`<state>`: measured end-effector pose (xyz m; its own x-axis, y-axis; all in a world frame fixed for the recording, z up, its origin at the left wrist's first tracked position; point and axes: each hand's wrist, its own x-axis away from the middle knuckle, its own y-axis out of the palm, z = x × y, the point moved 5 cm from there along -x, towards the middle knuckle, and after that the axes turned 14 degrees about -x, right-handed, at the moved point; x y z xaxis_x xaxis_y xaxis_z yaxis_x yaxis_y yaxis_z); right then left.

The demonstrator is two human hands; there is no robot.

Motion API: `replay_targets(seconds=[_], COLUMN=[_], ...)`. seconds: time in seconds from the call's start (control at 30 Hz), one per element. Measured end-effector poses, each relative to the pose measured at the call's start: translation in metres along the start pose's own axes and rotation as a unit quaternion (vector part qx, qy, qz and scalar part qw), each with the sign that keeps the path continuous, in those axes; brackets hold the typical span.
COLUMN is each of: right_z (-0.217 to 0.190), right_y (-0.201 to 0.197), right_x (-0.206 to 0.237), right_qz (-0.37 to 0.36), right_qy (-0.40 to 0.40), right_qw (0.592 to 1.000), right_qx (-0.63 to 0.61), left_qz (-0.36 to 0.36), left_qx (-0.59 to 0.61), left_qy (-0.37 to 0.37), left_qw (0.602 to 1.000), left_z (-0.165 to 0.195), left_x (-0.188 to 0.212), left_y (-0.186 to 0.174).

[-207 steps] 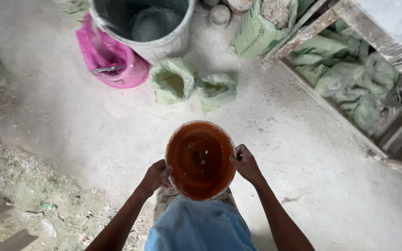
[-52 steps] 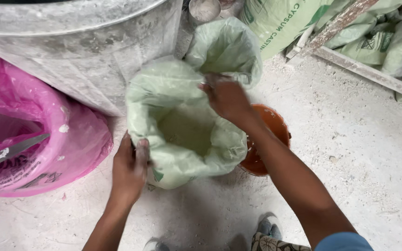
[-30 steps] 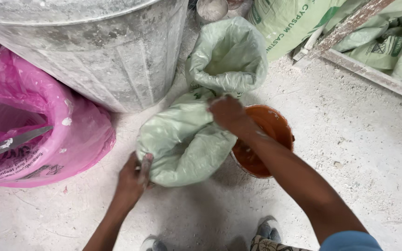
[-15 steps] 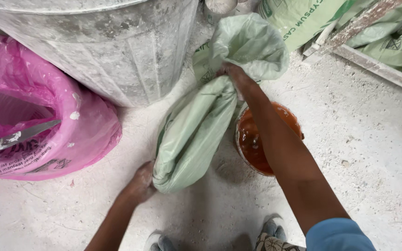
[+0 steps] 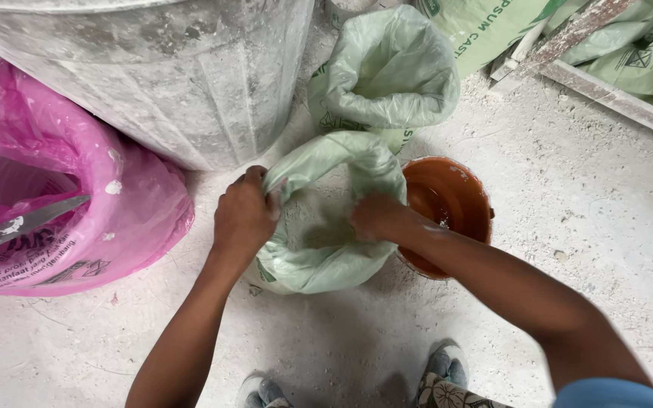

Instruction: The person breaks up hardened plaster chunks inside a terracotta bowl, carries the bowl to a water tap, fills a pink plastic cup with water and pours it into the bowl, then scoops gypsum casting powder from a plastic-lined bag into the bowl and mixes it by hand into a slurry.

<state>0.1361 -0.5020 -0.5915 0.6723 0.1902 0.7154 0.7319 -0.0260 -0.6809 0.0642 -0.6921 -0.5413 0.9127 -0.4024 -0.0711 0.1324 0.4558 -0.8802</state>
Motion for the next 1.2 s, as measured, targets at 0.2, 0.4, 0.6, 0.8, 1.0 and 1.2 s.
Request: replay_targets(seconds=[0.2,0.4,0.6,0.8,1.0,1.2], right_z=[-0.013,-0.024,-0.007,0.007,0.009,0.012], right_y=[-0.037,-0.036,-0.031,-0.049,-0.063,-0.045], right_x=[-0.071,-0.077,-0.013,0.079,0.095,0.036], right_qz=[0.205,0.271,0.261,0.248,0.253,0.148], right_qy=[0.024,0.025,-0.074,-0.091,-0.101,-0.063], right_qw=[0.966,0.944,0.938,0.904,0.891,0.915], right_qx=[-0.153,-0.188,-0.217,-0.336,-0.364,-0.369], left_qz=[0.006,-0.017,0.159,0.188,0.108,0.343], left_qx=[-0.005,-0.006,-0.105,-0.131,-0.114,-0.08], left_qy=[-0.009,-0.03,0.16,0.378,0.392,0.394], left_qw=[1.0,0.999,0.969,0.897,0.907,0.849], left_z=[0.004,0.002,0.036,0.071,0.096,0.118], left_x=[0.01,0.013,0.026,0.039,0.028,-0.032], left_y=[0.001,-0.002,-0.036,-0.025,-0.069,-0.179])
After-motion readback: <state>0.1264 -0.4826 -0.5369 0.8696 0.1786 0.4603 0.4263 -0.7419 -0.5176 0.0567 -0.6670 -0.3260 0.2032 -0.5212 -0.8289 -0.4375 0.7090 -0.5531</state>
